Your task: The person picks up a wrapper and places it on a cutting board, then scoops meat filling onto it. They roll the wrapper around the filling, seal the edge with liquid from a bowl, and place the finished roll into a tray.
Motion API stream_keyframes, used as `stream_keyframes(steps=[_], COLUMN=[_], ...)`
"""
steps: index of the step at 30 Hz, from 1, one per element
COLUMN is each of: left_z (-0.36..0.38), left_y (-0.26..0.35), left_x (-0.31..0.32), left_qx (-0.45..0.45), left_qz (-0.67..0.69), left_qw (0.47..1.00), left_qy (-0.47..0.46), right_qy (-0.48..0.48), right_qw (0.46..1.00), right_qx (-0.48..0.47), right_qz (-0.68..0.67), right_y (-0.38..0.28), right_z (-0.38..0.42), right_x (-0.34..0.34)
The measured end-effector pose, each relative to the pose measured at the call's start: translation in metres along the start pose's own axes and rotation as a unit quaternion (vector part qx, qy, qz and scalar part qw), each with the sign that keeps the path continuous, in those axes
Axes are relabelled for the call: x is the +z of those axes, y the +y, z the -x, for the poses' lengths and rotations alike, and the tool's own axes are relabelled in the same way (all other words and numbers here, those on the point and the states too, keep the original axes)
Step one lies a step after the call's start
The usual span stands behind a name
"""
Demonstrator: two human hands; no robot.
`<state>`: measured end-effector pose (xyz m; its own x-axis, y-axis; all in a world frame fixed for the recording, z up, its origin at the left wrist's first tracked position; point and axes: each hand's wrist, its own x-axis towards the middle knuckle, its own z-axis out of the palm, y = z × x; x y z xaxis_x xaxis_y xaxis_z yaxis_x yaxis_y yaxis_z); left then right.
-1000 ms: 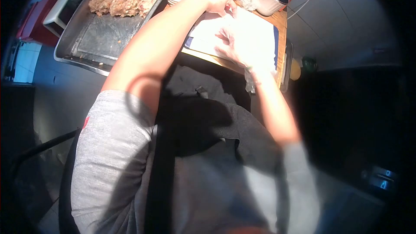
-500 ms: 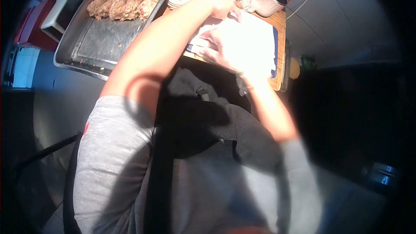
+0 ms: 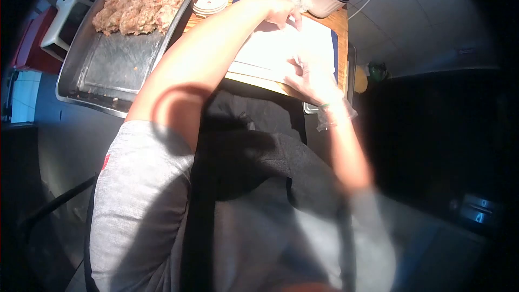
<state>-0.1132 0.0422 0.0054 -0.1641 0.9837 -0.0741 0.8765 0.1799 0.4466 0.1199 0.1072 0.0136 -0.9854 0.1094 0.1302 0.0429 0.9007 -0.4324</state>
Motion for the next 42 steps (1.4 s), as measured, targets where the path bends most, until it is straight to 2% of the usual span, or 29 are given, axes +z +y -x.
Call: stream_keyframes(steps=[3, 4, 7, 10, 13, 19, 20, 23, 26, 29, 33, 36, 39, 42], left_z=[-0.001, -0.001, -0.003, -0.003, -0.002, -0.002, -0.001, -0.005, -0.003, -0.001, -0.004, -0.002, -0.004, -0.005], left_y=[0.001, 0.0, 0.001, 0.0, 0.002, 0.0, 0.0, -0.002, -0.007, -0.003, -0.002, -0.002, -0.004, -0.004], left_x=[-0.001, -0.002, 0.0, 0.0, 0.0, -0.001, 0.0, 0.0, 0.002, 0.003, 0.001, 0.001, 0.001, 0.0], left_qx=[-0.007, -0.008, -0.009, -0.015, -0.022, -0.02, -0.024, -0.019, -0.007, -0.015, -0.021, -0.019, -0.024, -0.029], left_qz=[-0.009, -0.009, -0.001, 0.01, -0.012, 0.006, 0.014, 0.023, 0.013, 0.015, 0.02, 0.013, 0.012, 0.019], left_qw=[1.0, 1.0, 1.0, 1.0, 1.0, 1.0, 0.999, 0.999, 1.0, 1.0, 0.999, 1.0, 0.999, 0.999], left_qy=[-0.011, -0.011, -0.014, -0.016, -0.008, -0.019, -0.025, -0.026, -0.005, -0.012, -0.022, -0.019, -0.018, -0.022], right_qy=[0.043, 0.055, -0.011, 0.083, 0.107, -0.019, 0.019, -0.006, 0.032, 0.05, 0.022, 0.04, 0.024, 0.05], right_qw=[0.994, 0.994, 1.0, 0.981, 0.975, 0.999, 0.996, 0.995, 0.997, 0.996, 0.999, 0.999, 0.998, 0.996], right_qx=[-0.066, -0.09, -0.003, -0.094, -0.142, -0.023, -0.077, -0.064, -0.074, -0.078, -0.041, -0.021, -0.051, -0.047], right_qz=[0.076, 0.022, -0.027, 0.147, 0.133, 0.017, 0.048, 0.08, -0.004, 0.008, -0.012, -0.027, 0.017, -0.048], right_y=[0.006, 0.01, -0.013, -0.031, -0.027, 0.009, 0.011, 0.018, 0.025, 0.024, 0.027, 0.026, 0.035, 0.038], right_z=[0.008, 0.009, 0.003, -0.004, -0.004, 0.018, 0.025, 0.031, 0.033, 0.037, 0.041, 0.039, 0.044, 0.045], right_x=[0.02, 0.022, 0.005, 0.025, 0.035, -0.012, -0.01, -0.01, -0.015, -0.015, -0.022, -0.031, -0.029, -0.031])
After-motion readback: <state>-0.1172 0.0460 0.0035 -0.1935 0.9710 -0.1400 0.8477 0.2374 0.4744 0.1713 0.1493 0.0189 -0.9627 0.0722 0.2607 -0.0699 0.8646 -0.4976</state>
